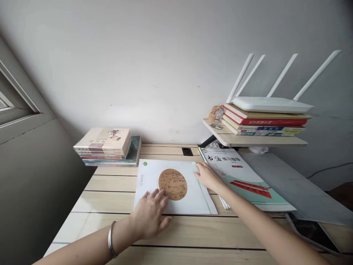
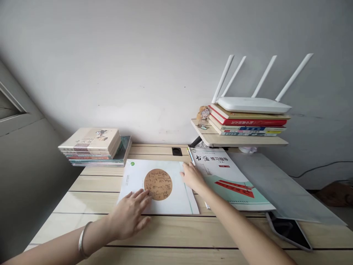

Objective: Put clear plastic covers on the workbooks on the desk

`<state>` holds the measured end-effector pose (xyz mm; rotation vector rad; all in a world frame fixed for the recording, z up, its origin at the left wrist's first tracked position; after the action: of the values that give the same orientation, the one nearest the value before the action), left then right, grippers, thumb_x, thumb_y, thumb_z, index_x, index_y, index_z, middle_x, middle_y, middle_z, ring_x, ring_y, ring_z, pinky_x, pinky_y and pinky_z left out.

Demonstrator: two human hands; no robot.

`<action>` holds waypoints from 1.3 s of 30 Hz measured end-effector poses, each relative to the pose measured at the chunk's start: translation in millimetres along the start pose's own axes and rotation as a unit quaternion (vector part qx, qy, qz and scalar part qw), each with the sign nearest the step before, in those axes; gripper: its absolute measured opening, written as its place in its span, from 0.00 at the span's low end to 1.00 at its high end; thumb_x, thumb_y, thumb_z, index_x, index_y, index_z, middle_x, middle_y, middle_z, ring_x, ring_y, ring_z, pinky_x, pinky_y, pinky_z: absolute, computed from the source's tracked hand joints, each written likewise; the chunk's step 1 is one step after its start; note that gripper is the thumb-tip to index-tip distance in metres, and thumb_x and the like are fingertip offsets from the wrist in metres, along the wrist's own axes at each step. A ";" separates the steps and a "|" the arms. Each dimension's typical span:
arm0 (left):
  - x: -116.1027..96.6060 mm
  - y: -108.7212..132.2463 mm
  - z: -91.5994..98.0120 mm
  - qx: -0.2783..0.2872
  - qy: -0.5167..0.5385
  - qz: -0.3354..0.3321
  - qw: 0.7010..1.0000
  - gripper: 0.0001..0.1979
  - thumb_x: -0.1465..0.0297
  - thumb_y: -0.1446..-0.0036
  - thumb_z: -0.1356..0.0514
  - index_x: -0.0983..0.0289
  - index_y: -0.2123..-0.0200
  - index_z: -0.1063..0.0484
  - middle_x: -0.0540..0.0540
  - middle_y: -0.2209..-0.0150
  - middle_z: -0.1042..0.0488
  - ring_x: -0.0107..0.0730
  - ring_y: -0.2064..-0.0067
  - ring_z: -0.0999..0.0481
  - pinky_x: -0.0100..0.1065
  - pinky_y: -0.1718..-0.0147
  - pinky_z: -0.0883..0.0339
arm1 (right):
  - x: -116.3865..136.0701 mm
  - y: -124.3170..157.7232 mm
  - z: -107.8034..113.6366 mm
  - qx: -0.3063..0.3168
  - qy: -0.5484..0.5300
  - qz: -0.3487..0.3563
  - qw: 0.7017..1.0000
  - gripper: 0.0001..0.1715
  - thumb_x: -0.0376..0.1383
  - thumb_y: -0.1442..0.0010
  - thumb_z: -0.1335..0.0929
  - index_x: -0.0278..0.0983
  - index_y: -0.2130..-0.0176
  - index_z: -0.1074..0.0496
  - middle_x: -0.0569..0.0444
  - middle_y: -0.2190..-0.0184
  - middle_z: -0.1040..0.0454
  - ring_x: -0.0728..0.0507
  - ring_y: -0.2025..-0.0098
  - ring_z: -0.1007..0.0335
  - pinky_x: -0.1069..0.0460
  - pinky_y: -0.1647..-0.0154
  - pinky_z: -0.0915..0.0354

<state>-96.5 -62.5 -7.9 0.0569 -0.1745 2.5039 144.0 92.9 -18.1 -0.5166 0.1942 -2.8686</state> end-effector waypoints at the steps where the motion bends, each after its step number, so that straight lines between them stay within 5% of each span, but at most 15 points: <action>1: 5.6 1.1 -0.3 -0.015 0.012 0.029 0.999 0.28 0.54 0.38 0.51 0.62 0.39 0.39 0.63 0.38 0.37 0.53 0.39 0.38 0.54 0.47 0.36 | 8.3 9.5 1.1 -0.023 0.017 0.027 0.999 0.18 0.33 0.43 0.36 0.33 0.53 0.28 0.38 0.51 0.28 0.35 0.50 0.31 0.42 0.49 0.35; 6: 48.4 -31.8 -14.8 -0.054 -0.009 0.152 0.987 0.28 0.59 0.35 0.55 0.64 0.36 0.44 0.64 0.34 0.47 0.54 0.33 0.51 0.57 0.40 0.49 | 78.8 31.1 -8.1 -0.047 0.022 0.140 0.989 0.23 0.41 0.36 0.41 0.39 0.45 0.31 0.46 0.42 0.33 0.36 0.39 0.41 0.44 0.39 0.42; 9: 67.3 -53.4 -30.2 -0.025 -0.002 0.163 0.986 0.27 0.62 0.34 0.56 0.63 0.35 0.47 0.64 0.34 0.47 0.53 0.33 0.52 0.59 0.40 0.52 | 120.7 29.3 -26.2 0.009 -0.016 0.199 0.980 0.32 0.47 0.33 0.47 0.37 0.37 0.42 0.48 0.34 0.45 0.36 0.33 0.55 0.37 0.34 0.54; 12: 78.0 -61.7 -39.4 -0.002 0.012 0.172 0.985 0.27 0.62 0.34 0.55 0.60 0.34 0.49 0.62 0.33 0.48 0.53 0.33 0.52 0.60 0.41 0.53 | 132.6 21.9 -44.6 0.076 -0.021 0.185 0.980 0.39 0.53 0.35 0.49 0.36 0.33 0.50 0.49 0.32 0.54 0.34 0.30 0.65 0.32 0.34 0.63; 16: 85.1 -61.5 -39.5 0.004 0.021 0.176 0.984 0.29 0.57 0.35 0.56 0.61 0.34 0.48 0.61 0.33 0.49 0.51 0.33 0.50 0.56 0.39 0.54 | 101.4 13.6 -52.3 0.109 0.001 0.085 0.990 0.44 0.57 0.36 0.52 0.32 0.33 0.53 0.45 0.31 0.59 0.38 0.30 0.68 0.36 0.33 0.68; 23: 95.2 -60.4 -43.9 0.002 0.041 0.190 0.981 0.33 0.53 0.36 0.57 0.65 0.34 0.48 0.62 0.33 0.49 0.46 0.33 0.49 0.49 0.38 0.53 | 29.6 12.2 -35.5 0.079 0.050 -0.064 0.994 0.42 0.52 0.34 0.51 0.27 0.33 0.54 0.43 0.31 0.60 0.40 0.30 0.68 0.41 0.32 0.66; 31: 101.3 -62.6 -35.8 0.009 0.041 0.199 0.979 0.28 0.58 0.35 0.55 0.64 0.36 0.45 0.63 0.35 0.44 0.45 0.35 0.45 0.48 0.39 0.52 | 21.5 12.6 -28.6 0.060 0.034 -0.087 0.994 0.38 0.47 0.34 0.45 0.24 0.35 0.49 0.36 0.32 0.57 0.38 0.30 0.63 0.43 0.33 0.61; 35: 106.5 -71.9 -15.7 0.035 0.026 0.179 0.983 0.21 0.64 0.36 0.51 0.60 0.42 0.38 0.61 0.42 0.33 0.45 0.42 0.34 0.48 0.41 0.48 | 10.4 33.7 -10.5 -0.017 0.003 -0.093 0.996 0.32 0.44 0.38 0.40 0.27 0.41 0.40 0.34 0.40 0.39 0.37 0.37 0.43 0.46 0.41 0.44; 39: 110.0 -83.3 -4.1 0.064 0.019 0.186 0.980 0.19 0.63 0.40 0.46 0.64 0.47 0.33 0.65 0.48 0.32 0.49 0.46 0.32 0.44 0.48 0.39 | 2.2 50.5 2.8 0.047 0.019 -0.121 0.991 0.26 0.45 0.41 0.37 0.28 0.51 0.32 0.32 0.53 0.28 0.33 0.48 0.31 0.44 0.50 0.36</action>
<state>-135.9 69.0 6.4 0.0311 -0.0053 2.8848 152.6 43.3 -23.3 -0.4985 0.0020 -3.1054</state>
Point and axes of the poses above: each hand's wrist, its own y-axis away from the middle knuckle, its own z-axis out of the back of the hand, x = y × z, the point moved 3 cm from there along -y, towards the middle knuckle
